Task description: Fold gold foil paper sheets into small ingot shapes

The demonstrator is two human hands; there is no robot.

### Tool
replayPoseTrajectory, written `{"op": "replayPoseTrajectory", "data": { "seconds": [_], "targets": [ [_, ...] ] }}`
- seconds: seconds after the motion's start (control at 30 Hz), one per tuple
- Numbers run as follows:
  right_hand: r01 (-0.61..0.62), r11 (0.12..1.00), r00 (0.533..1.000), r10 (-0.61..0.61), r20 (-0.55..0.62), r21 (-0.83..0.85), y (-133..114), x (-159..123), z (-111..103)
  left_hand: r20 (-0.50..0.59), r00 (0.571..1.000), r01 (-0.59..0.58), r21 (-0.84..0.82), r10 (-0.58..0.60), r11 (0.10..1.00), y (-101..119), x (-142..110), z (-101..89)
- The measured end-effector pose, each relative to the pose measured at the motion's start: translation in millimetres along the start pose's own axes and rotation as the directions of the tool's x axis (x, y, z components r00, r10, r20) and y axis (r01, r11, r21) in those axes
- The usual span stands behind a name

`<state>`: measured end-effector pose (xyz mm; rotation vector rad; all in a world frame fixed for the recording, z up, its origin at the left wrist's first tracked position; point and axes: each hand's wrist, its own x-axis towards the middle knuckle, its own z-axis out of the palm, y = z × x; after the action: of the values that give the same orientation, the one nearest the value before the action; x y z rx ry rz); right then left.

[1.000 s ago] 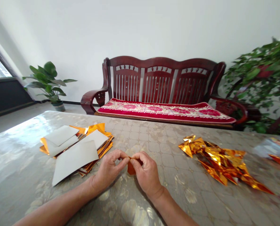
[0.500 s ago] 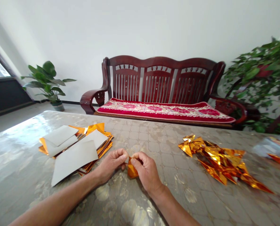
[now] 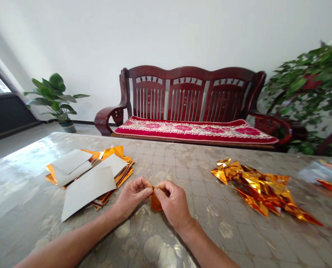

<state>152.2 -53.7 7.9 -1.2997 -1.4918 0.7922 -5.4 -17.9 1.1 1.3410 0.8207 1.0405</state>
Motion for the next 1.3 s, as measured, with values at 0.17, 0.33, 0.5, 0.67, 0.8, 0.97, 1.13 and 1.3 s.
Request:
{"op": "replayPoseTrajectory", "data": {
  "seconds": [0.17,0.33,0.5,0.67,0.8,0.97,1.13,1.3],
  "targets": [
    [0.134,0.982,0.991,-0.134,0.007,-0.136,1,-1,-1,-0.044,0.997,-0.053,0.103,0.058,0.993,1,-6,3.7],
    [0.218,0.945,0.976,-0.212,0.052,-0.245,1,-1,-2,-0.038,0.998,-0.038,0.146,0.044,0.989,-1,-7,5.1],
    [0.184,0.943,0.983,-0.177,0.05,-0.277,5,0,1,0.023,1.0,-0.025,0.187,0.021,0.982,-10,-5,-0.6],
    [0.048,0.998,0.998,-0.047,0.032,-0.044,10,8,-10,-0.043,0.998,-0.034,0.2,0.043,0.979,-9,-1,-11.0],
    [-0.025,0.987,0.999,0.03,-0.032,0.156,20,17,-30,-0.095,0.995,-0.028,0.145,0.042,0.989,-5,2,-17.3],
    [-0.004,0.983,0.997,-0.01,0.074,0.182,28,19,-46,-0.109,0.994,0.013,0.077,-0.005,0.997,-2,3,-19.6],
    [0.106,0.994,0.99,-0.102,0.096,-0.034,24,16,-42,-0.127,0.991,0.041,0.047,-0.035,0.998,-2,3,-19.8],
    [0.16,0.979,0.984,-0.149,0.096,-0.124,22,14,-38,-0.109,0.993,0.059,0.044,-0.054,0.997,-3,2,-18.6]
  ]
}}
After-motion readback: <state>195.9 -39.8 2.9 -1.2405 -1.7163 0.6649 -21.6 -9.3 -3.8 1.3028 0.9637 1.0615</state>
